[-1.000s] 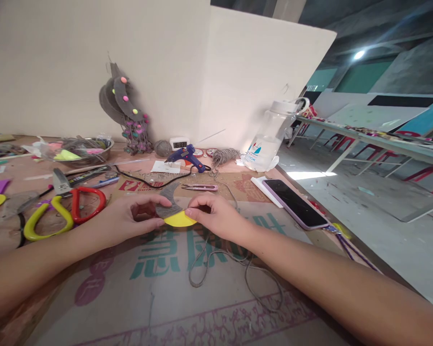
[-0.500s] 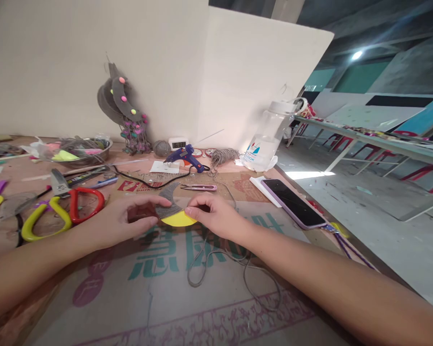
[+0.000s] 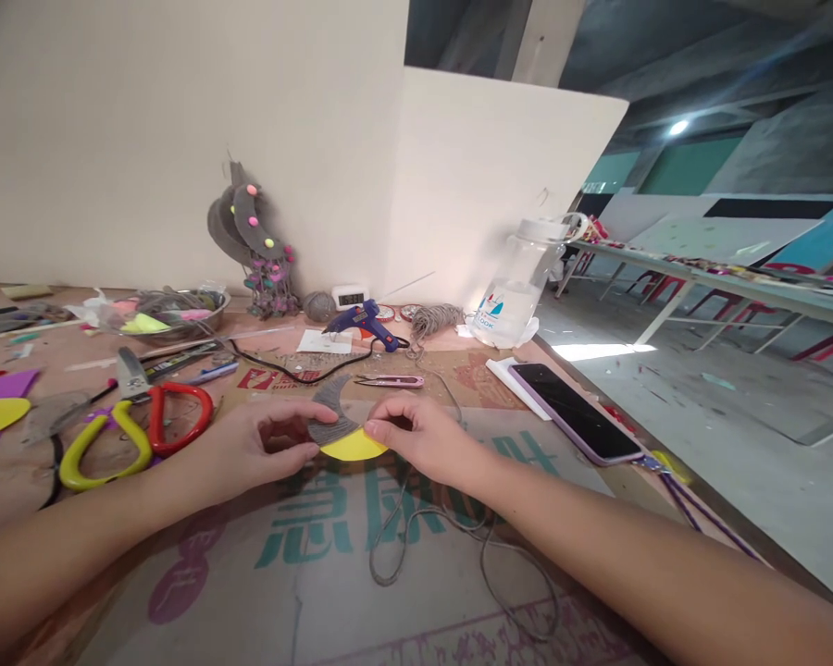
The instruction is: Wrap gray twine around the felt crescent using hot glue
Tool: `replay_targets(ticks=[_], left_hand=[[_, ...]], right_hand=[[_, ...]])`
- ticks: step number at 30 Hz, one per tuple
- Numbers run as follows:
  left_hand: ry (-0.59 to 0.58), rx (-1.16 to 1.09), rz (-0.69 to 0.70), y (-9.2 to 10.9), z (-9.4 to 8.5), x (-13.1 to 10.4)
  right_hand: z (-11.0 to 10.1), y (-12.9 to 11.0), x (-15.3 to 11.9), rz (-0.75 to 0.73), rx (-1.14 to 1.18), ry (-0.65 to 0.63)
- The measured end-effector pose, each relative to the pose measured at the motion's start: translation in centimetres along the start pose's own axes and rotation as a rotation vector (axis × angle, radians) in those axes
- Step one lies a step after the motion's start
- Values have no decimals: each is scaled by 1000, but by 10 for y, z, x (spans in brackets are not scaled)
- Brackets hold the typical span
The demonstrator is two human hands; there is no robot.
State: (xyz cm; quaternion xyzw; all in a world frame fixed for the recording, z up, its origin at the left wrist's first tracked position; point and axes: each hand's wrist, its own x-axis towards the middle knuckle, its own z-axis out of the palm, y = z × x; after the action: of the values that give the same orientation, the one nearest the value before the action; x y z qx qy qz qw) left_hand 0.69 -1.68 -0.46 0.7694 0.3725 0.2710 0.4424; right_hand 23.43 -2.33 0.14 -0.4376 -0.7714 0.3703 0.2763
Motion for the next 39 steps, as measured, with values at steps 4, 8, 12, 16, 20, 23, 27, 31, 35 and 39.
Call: replay_targets(ticks=[4,8,12,16,20,23,27,31,35,39], left_hand=[[-19,-30,34,0,0,-1],[48,-158,42,0,-2,2],[87,-327,-35,-1,-4,8],[83,-282,-132,2,-4,9],[60,-231,-90,4,-4,8],[35,-230,-73,2,-4,8],[12,-241,-73,2,-5,8],[1,-257,-73,3,-4,8],[5,-261,-72,4,-3,7],[15,-238,-89,5,-4,6]], right_hand=[[0,-1,-1,6,9,8],[2,-4,-2,-20,-36,17],[5,-8,-4,-49,-94,43],[6,-10,-5,-50,-144,81],[6,-11,-5,-79,-172,69],[6,-10,-4,-35,-151,90],[6,-11,-4,42,-75,118],[5,-10,-5,31,-83,160],[4,-8,-4,23,-102,175],[3,-9,-6,-41,-70,284]])
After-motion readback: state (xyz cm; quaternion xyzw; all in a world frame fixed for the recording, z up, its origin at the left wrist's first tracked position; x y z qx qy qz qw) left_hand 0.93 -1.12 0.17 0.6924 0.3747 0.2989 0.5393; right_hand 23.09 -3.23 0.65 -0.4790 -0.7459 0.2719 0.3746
